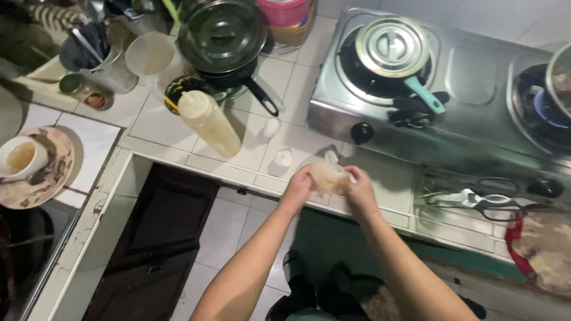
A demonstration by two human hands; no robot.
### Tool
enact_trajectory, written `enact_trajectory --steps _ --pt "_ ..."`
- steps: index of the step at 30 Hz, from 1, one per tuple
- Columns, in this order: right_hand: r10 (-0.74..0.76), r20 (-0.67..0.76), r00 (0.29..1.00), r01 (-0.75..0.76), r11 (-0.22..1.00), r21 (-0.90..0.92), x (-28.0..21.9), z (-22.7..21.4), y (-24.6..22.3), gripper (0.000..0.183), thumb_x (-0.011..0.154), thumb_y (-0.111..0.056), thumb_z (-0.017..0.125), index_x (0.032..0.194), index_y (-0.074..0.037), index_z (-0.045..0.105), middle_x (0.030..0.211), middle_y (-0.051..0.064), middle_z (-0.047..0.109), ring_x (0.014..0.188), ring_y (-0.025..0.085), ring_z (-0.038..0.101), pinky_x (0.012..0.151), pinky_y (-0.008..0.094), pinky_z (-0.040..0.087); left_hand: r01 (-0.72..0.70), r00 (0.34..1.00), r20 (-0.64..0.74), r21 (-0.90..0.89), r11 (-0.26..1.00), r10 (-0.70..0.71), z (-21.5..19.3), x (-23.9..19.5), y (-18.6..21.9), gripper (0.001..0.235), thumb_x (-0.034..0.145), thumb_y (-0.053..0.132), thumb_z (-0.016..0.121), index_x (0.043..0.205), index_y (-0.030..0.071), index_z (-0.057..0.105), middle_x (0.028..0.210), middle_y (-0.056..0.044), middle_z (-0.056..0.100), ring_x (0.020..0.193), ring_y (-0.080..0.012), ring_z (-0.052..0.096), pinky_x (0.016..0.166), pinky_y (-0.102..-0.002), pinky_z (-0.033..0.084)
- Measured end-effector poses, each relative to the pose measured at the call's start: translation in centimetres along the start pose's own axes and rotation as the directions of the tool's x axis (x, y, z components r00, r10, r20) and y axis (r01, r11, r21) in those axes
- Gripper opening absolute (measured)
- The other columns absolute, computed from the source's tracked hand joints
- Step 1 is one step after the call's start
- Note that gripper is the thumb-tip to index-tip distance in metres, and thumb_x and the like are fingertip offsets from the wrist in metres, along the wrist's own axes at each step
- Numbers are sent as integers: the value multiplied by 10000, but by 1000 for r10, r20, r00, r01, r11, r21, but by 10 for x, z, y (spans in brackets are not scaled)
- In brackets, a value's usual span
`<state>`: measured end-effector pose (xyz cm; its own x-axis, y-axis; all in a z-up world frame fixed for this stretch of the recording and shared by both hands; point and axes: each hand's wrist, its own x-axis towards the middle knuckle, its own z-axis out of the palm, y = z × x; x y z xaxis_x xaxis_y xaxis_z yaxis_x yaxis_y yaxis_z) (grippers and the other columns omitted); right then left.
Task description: Cooking sliced meat and frying an egg on a gas stove in a kitchen.
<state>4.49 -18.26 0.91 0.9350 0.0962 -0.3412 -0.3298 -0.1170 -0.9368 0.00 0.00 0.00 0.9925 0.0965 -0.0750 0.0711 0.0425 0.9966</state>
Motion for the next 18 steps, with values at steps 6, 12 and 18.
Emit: enact_trajectory --steps 6,12,18 --pt "-79 298 951 180 928 -327 -5 91 -40 360 862 -104 732 1209 -36 663 1080 147 706 883 201 661 759 338 565 -5 979 -197 -273 962 -51 -51 -46 30 334 981 170 662 1293 56 625 1222 -47 701 1081 -113 659 913 -265 534" --pt "-664 382 643 762 508 -401 16 139 -46 448 838 -80 714 1276 -39 627 1312 243 591 1154 405 605 918 408 568 34 873 -431 -408 912 -226 -97 -73 17 331 977 128 649 1269 -25 678 1137 -82 747 963 -141 706 797 -286 569" --pt "-545 476 690 706 361 -609 27 155 -34 510 770 -52 771 1264 -98 654 1287 168 631 1167 422 567 992 501 484 -124 839 -535 -366 922 -100 -90 -76 20 324 953 49 651 1271 -17 657 1139 -69 739 982 -131 703 833 -277 572"
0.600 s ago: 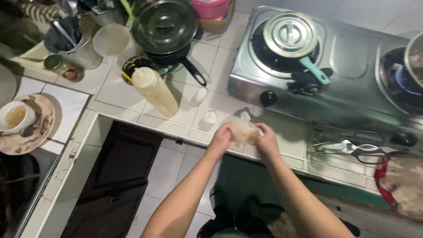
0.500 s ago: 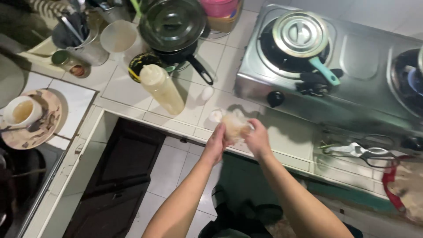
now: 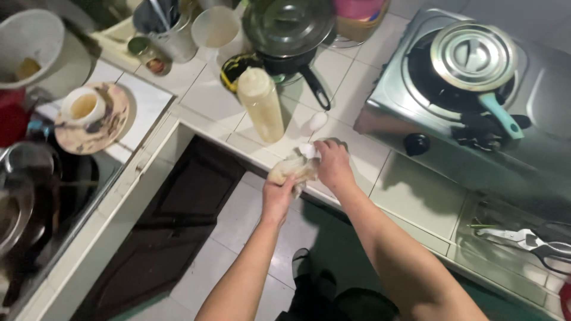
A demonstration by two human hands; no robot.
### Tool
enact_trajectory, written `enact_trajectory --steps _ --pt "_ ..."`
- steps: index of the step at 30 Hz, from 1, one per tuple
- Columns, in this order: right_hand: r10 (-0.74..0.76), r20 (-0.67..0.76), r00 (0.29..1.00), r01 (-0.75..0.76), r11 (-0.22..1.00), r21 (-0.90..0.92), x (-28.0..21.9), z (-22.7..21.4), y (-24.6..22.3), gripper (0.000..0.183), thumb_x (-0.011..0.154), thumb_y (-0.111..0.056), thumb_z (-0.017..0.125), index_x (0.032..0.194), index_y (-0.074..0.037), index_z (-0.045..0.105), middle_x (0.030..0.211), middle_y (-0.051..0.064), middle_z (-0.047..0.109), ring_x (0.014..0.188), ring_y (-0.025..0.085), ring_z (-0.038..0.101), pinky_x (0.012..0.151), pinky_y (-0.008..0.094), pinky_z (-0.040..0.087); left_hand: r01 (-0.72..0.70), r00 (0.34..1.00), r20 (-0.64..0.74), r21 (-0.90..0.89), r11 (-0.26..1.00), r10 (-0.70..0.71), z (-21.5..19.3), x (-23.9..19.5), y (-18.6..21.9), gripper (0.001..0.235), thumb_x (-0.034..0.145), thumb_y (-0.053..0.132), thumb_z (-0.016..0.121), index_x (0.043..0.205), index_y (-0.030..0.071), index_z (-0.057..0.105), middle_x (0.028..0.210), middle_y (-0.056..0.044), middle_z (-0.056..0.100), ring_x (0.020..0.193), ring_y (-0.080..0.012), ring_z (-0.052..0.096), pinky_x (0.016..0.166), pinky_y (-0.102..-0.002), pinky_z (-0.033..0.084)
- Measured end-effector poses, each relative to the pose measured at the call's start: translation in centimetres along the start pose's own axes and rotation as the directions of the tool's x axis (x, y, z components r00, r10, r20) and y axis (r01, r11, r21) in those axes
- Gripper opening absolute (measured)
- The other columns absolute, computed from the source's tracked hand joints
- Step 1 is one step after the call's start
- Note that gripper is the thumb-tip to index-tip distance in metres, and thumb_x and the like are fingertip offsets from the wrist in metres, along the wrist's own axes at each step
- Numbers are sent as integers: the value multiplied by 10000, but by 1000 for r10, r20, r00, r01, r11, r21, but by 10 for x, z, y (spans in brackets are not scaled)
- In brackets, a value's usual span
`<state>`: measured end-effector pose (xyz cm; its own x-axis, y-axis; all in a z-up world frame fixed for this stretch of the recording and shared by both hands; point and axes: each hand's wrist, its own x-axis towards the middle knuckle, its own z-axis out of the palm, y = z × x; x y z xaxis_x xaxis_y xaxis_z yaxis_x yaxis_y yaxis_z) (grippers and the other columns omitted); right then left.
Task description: Cooking sliced meat and frying an egg on a gas stove in a kitchen.
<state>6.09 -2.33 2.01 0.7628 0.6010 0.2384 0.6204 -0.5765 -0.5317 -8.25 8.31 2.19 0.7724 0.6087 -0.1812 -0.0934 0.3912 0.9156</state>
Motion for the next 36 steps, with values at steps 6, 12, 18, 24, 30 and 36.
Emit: enact_trajectory --steps 6,12,18,24,30,36 --pt "-153 -10 988 153 982 108 -7 8 19 605 746 46 678 1334 -81 607 1377 180 598 1264 423 562 1071 497 486 -23 990 -133 115 993 38 12 -3 -21 285 922 42 671 1199 -22 703 1080 -72 755 933 -134 696 806 -278 562" --pt "-378 294 878 378 924 60 13 -18 -17 790 653 -8 758 1405 -187 597 1591 252 354 1279 485 467 1063 525 422 -40 947 -316 44 998 51 -2 -6 -50 241 894 16 663 1128 1 718 1043 -57 759 897 -137 707 779 -292 572" --pt "-389 238 890 376 921 99 13 4 17 474 749 -149 796 1210 -129 688 1450 202 537 1305 434 519 1082 485 448 -114 933 -340 30 993 117 -14 -25 -44 225 905 0 634 1114 21 713 1030 -51 764 901 -140 719 795 -282 583" --pt "-318 157 935 299 945 133 -19 -30 15 346 881 -96 695 1222 -40 660 1296 173 639 1226 376 586 1043 442 485 -30 963 -268 -85 996 6 -15 -34 -23 218 939 20 612 1133 7 711 1043 -48 756 915 -147 713 790 -297 577" --pt "-235 42 971 227 962 152 -18 -53 4 488 822 -56 729 1293 -41 604 1396 201 546 1259 412 543 1029 451 479 -72 991 -118 -89 993 61 0 -26 -28 274 901 0 641 1170 7 696 1090 -51 750 971 -148 715 861 -299 575" --pt "-439 139 888 435 899 58 29 -37 -30 691 691 -50 776 1362 -85 611 1417 264 473 1231 484 467 985 505 430 -65 991 -118 19 998 67 -9 -24 -30 353 857 10 672 1210 20 674 1111 -49 729 996 -150 690 878 -303 558"
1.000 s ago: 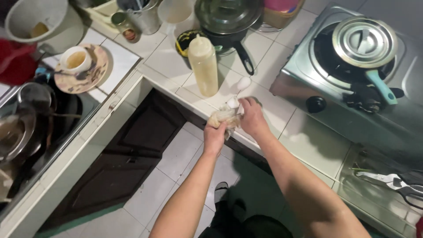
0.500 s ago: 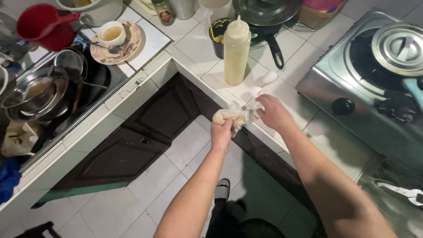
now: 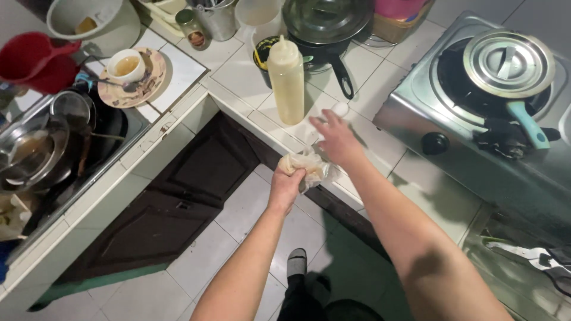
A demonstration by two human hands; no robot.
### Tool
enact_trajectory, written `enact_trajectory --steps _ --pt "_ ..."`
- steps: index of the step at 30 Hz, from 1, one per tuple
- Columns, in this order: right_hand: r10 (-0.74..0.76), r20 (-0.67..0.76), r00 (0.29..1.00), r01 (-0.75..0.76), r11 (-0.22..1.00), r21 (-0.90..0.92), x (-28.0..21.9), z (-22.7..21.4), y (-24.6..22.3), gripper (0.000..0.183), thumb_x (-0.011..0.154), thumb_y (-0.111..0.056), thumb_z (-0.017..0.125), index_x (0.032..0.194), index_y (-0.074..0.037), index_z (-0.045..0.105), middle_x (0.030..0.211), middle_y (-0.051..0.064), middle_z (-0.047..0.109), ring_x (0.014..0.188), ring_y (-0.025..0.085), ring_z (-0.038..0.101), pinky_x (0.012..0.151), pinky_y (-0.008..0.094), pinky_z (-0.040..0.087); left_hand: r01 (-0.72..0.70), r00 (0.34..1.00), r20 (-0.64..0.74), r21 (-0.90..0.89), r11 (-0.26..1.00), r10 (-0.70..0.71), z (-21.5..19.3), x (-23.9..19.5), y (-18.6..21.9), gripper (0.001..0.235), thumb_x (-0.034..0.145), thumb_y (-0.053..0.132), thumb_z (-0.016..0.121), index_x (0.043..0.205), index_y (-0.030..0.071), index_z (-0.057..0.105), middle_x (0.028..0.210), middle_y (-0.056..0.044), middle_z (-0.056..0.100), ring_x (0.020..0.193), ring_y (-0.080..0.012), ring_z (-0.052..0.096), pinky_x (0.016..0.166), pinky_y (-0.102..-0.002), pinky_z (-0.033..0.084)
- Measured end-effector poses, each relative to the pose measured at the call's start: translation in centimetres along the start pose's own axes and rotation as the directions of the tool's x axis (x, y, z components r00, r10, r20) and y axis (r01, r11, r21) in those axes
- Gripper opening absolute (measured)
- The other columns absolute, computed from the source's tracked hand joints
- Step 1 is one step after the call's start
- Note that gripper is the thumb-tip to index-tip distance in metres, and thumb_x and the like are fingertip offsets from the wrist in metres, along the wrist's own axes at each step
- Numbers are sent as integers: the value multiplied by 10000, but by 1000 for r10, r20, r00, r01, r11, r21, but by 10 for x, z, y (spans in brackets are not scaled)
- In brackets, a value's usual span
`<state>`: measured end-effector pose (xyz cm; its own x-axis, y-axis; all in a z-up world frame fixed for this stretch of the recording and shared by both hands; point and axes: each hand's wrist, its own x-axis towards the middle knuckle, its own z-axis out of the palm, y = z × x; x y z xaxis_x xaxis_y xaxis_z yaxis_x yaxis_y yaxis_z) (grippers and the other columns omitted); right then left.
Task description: Cooking sliced meat and frying an egg on a gas stove in a kitchen.
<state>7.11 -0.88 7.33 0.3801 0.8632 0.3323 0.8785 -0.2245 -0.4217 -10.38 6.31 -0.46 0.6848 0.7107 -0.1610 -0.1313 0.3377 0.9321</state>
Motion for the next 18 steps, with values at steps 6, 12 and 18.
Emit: enact_trajectory --steps 6,12,18 --pt "157 38 987 -158 987 29 -35 22 39 434 823 -29 740 1241 -104 654 1327 149 618 1286 360 553 1079 433 480 -67 997 -21 328 942 78 10 18 11 341 831 86 751 1157 15 684 1072 -46 745 974 -134 692 868 -298 562" --pt "705 -216 676 -590 693 413 -121 -67 30 500 856 62 660 1334 -62 580 1338 148 617 1217 313 642 1005 388 548 69 965 225 266 962 -132 102 42 -23 284 819 137 808 1052 -10 740 985 -115 764 874 -187 694 786 -346 571" --pt "397 -496 772 -406 909 97 -164 -116 9 540 810 45 757 1318 -52 602 1359 171 618 1285 347 595 1097 406 483 -212 958 285 778 591 -32 176 15 -9 565 748 181 870 1221 31 599 1128 -218 705 1057 -383 662 886 -453 526"
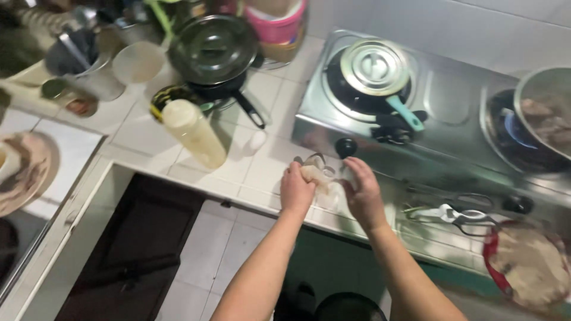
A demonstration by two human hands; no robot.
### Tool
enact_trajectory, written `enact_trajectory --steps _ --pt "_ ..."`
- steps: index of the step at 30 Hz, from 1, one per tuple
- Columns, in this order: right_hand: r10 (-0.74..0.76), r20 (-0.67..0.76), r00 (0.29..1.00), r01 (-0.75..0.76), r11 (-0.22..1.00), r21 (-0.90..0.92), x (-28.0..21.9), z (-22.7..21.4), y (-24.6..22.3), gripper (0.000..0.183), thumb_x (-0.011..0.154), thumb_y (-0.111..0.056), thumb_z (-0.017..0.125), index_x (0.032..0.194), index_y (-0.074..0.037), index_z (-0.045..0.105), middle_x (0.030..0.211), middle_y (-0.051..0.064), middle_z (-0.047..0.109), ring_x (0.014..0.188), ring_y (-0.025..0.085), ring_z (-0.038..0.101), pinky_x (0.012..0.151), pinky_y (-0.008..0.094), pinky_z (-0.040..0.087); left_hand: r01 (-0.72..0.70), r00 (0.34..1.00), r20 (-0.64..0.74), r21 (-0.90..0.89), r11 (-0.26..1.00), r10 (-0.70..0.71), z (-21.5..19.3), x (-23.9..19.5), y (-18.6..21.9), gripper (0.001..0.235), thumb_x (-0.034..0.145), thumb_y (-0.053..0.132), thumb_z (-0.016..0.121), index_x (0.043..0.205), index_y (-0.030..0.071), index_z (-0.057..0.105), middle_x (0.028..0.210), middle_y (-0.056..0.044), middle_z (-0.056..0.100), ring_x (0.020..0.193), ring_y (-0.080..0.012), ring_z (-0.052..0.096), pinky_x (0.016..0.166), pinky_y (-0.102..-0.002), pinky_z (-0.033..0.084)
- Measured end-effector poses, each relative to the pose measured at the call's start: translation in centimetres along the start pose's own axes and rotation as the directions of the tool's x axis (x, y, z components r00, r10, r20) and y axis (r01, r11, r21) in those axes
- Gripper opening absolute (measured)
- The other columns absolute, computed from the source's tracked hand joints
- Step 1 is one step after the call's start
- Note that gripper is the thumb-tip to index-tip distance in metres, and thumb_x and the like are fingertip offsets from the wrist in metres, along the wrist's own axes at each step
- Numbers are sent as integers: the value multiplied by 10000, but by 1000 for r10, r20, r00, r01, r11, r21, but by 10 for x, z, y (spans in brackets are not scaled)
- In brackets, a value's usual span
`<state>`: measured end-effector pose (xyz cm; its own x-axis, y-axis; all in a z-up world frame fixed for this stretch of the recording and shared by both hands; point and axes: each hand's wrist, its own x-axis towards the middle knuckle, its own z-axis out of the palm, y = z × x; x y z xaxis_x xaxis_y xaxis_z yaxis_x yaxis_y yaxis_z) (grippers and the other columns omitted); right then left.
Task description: Cooking sliced meat and frying an egg on a gas stove in a kitchen.
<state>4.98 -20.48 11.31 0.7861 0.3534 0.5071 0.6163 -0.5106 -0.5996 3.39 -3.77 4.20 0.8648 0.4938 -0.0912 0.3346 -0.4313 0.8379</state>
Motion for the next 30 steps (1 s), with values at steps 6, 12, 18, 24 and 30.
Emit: enact_trajectory --steps 6,12,18,24,30 --pt "362 448 817 -533 177 828 -30 89 60 318 1229 -183 568 1245 134 563 1189 278 496 1121 474 516 1060 492 415 -12 974 224 -122 992 40 -19 1 -13 713 720 176 794 1366 74 511 1214 -190 681 1157 -362 665 984 -429 535" --pt "-44 385 922 112 981 -157 -11 67 9 648 844 -81 673 1452 -3 465 1502 199 460 1432 407 383 1137 516 346 -416 903 165 97 904 398 -40 -14 -38 806 786 135 750 1508 23 410 1481 -229 467 1369 -429 431 1170 -486 352" --pt "-56 288 956 85 992 -90 -19 33 -2 753 781 -68 720 1465 18 417 1518 238 419 1414 452 380 1163 526 317 -555 823 143 -8 832 550 -40 -14 -56 849 791 236 812 1481 -22 391 1496 -271 428 1371 -453 399 1142 -493 324" --pt "108 116 987 -100 992 -71 -71 -43 15 460 915 28 580 1367 -57 602 1356 192 658 1242 357 634 1057 421 511 -588 805 49 -73 806 592 -35 -10 -81 778 872 267 758 1504 -17 405 1495 -242 463 1394 -407 431 1179 -466 332" --pt "259 -28 966 -260 955 -141 -108 -144 41 293 875 -30 641 1159 -61 709 1103 162 755 1013 307 745 872 374 595 -586 808 55 -11 810 586 -34 -10 -81 743 865 278 749 1472 -11 434 1465 -247 470 1372 -413 435 1163 -466 336"
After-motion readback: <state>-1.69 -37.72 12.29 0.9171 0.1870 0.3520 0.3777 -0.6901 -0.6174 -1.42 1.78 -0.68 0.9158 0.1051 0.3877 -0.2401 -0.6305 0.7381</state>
